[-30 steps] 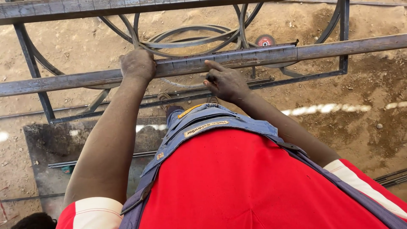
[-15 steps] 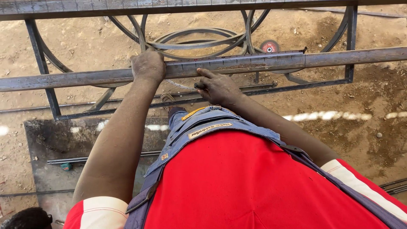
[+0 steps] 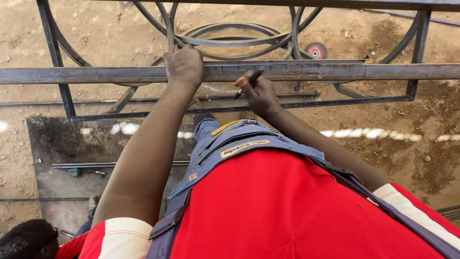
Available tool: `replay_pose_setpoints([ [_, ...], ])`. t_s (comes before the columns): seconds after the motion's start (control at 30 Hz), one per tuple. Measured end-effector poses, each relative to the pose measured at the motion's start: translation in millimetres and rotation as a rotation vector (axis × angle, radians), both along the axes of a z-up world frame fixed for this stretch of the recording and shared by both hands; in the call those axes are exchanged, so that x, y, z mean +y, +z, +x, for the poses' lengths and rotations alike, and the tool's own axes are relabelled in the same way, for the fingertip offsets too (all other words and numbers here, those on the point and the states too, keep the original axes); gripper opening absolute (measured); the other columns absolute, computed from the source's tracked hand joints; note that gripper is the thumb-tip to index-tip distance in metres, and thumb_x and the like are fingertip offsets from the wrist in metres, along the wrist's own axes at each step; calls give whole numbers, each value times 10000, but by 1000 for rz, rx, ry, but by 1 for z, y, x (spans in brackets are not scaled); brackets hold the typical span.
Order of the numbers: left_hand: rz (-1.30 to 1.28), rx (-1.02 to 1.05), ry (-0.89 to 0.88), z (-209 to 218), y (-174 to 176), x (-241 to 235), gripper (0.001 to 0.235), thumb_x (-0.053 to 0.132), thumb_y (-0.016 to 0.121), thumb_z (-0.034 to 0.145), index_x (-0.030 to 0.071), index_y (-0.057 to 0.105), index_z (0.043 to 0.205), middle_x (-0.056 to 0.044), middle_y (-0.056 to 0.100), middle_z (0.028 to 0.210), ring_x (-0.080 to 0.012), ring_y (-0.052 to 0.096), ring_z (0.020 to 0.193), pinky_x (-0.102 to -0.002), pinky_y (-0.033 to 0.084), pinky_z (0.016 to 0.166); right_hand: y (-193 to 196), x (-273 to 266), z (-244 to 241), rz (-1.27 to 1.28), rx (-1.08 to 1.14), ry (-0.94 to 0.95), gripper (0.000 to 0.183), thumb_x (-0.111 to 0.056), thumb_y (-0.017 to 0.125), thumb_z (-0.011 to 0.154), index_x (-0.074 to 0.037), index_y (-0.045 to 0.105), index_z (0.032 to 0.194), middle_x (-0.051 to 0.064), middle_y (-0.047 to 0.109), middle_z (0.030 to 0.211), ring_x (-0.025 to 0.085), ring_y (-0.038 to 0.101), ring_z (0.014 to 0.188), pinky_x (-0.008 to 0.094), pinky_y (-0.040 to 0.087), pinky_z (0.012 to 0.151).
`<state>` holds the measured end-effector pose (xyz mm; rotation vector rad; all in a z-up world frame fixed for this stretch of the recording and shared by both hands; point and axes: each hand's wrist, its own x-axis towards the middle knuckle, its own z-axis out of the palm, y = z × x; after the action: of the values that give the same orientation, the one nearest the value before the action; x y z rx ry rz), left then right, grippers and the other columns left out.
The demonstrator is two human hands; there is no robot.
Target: Marking layout lines on a metal rectangular tube using a square and a marker for future cutting.
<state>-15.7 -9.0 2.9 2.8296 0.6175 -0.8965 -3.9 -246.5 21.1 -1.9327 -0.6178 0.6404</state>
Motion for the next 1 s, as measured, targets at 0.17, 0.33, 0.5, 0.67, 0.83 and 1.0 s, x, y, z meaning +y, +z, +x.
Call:
replay_pose_setpoints([
  [0.17,12,70,-35,4,8,-2,187,253,802,894,234,764,1077,-25,654,1017,-244,647,953,-574,398,1063,-36,11,-3,434,257,-158,260,-331,573,1057,-92,668,1013,18,587,845,98,532,675,232,463,559],
  [0.33,-15,97,-13,6,14,-1,333,259,773,880,209,750,1209,-60,645,1229,-307,654,1092,-600,349,1087,-34,36,-13,288,-47,-233,204,-139,746,972,-88,696,1163,41,720,1079,128,682,950,267,569,832],
  [0.5,-46,89,-9,9,25,-2,334,281,755,895,210,740,1221,-64,635,1240,-318,643,1153,-557,370,1035,-16,53,-17,285,-277,-137,168,-86,709,982,-46,665,1139,89,675,1049,217,659,949,339,548,838],
  [0.67,-48,41,0,7,19,-1,304,160,714,884,174,758,1185,-74,652,1215,-346,626,1175,-581,367,1062,-18,59,-17,237,-381,-114,166,-105,704,973,-52,687,1129,86,709,1059,246,687,963,372,547,848],
  [0.83,-79,64,30,9,21,-1,291,176,657,922,212,751,1195,-61,646,1244,-347,599,1187,-549,417,977,-19,61,-17,234,-389,-126,166,-96,694,973,-45,682,1131,94,708,1050,248,692,954,366,549,843],
  [1.0,-60,47,19,7,19,-1,331,159,684,901,158,739,1228,-71,635,1263,-414,489,1305,-559,420,1023,-17,63,-16,243,-405,-117,144,-86,689,978,-46,672,1115,87,703,1025,247,682,932,367,535,828],
])
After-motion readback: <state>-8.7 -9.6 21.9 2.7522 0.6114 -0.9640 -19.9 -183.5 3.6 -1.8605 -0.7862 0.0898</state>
